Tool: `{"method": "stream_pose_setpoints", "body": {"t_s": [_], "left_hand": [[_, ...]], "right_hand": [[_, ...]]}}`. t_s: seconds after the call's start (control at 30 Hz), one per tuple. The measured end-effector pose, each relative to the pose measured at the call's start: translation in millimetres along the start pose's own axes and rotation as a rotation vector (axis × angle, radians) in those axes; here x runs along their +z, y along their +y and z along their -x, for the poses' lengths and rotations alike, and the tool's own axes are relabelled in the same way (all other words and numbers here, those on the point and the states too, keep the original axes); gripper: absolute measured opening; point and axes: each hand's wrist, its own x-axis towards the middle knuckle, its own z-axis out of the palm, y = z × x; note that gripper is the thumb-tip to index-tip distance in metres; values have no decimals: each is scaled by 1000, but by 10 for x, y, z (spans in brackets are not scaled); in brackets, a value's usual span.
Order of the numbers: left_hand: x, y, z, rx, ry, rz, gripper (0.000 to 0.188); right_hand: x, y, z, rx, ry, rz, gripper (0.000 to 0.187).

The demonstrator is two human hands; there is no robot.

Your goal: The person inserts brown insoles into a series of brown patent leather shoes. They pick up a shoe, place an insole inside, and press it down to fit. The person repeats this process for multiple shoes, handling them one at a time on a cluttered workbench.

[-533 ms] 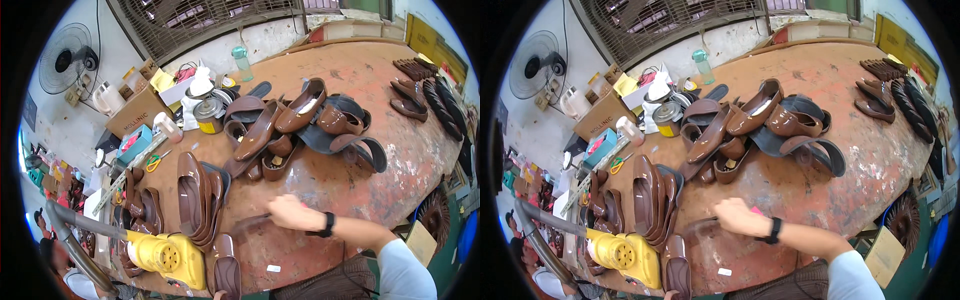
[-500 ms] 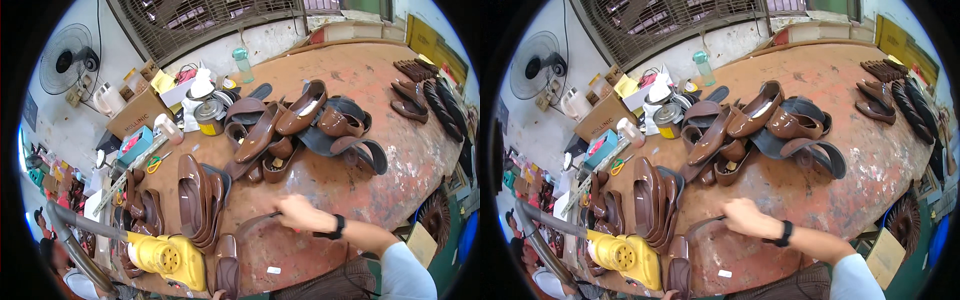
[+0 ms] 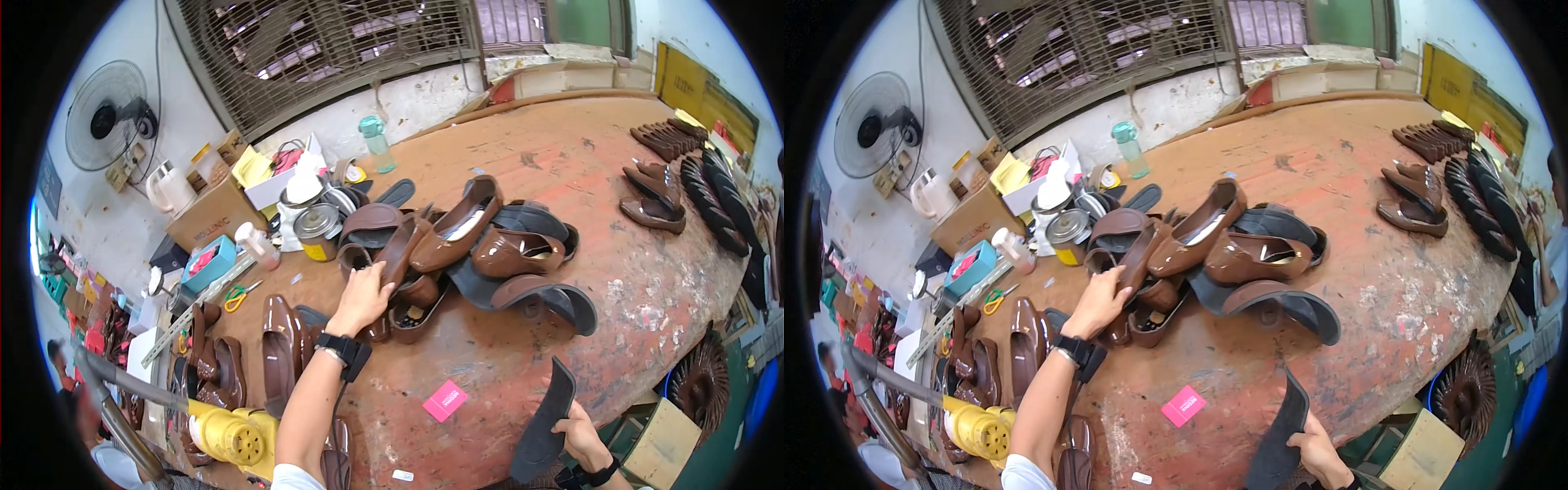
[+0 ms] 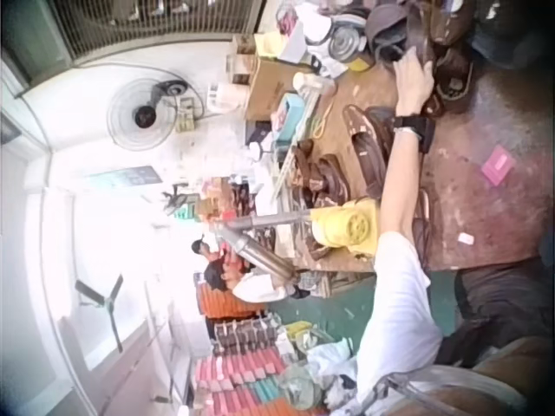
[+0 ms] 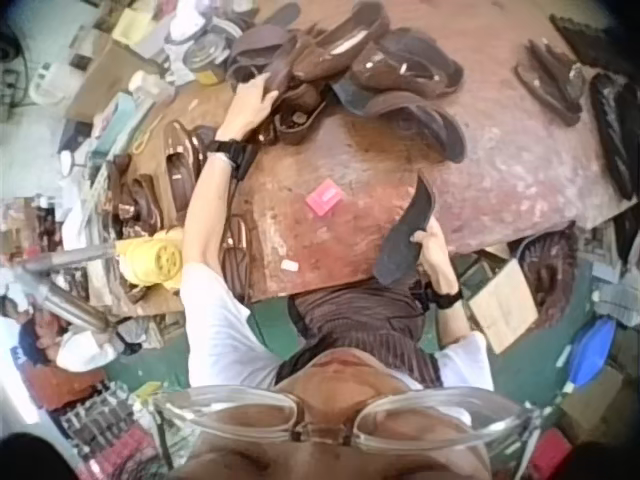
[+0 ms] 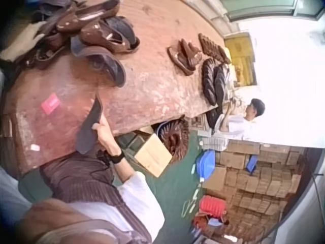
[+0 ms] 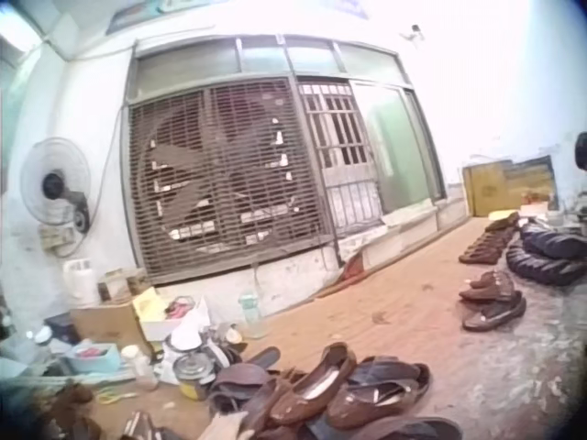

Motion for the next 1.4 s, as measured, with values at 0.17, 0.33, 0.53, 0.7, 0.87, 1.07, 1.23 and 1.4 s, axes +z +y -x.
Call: {"method": "stream_pose_setpoints", "body": {"t_s": [0.17, 0.33, 0.53, 0.7, 0.87, 1.07, 1.23, 1.4], "left_hand": [[-447, 698, 688, 97, -112, 458, 51], [-365, 1540, 2409, -175, 106, 777, 27], [684, 2128, 2775, -509, 155, 1100, 41], [722, 1916, 2868, -88, -111, 334, 65], [538, 1122, 3195, -118, 26, -116, 27], [783, 939, 3677, 14, 198, 185, 29], [1072, 890, 3660, -105, 349, 324, 104], [1303, 795, 3736, -109, 451, 511, 137]], "right_hand": [[-290, 65, 86, 58, 60, -142, 54], [-251, 36, -162, -9, -230, -138, 55], [-218, -35, 2, -58, -223, 42, 58], [63, -388, 184, -591, -61, 859, 68], [339, -173, 150, -869, -274, 1545, 54], [785, 615, -83, -921, -594, 1272, 34], [1050, 987, -191, -728, -735, 1195, 34], [1290, 1165, -212, -695, -767, 1119, 36]]}}
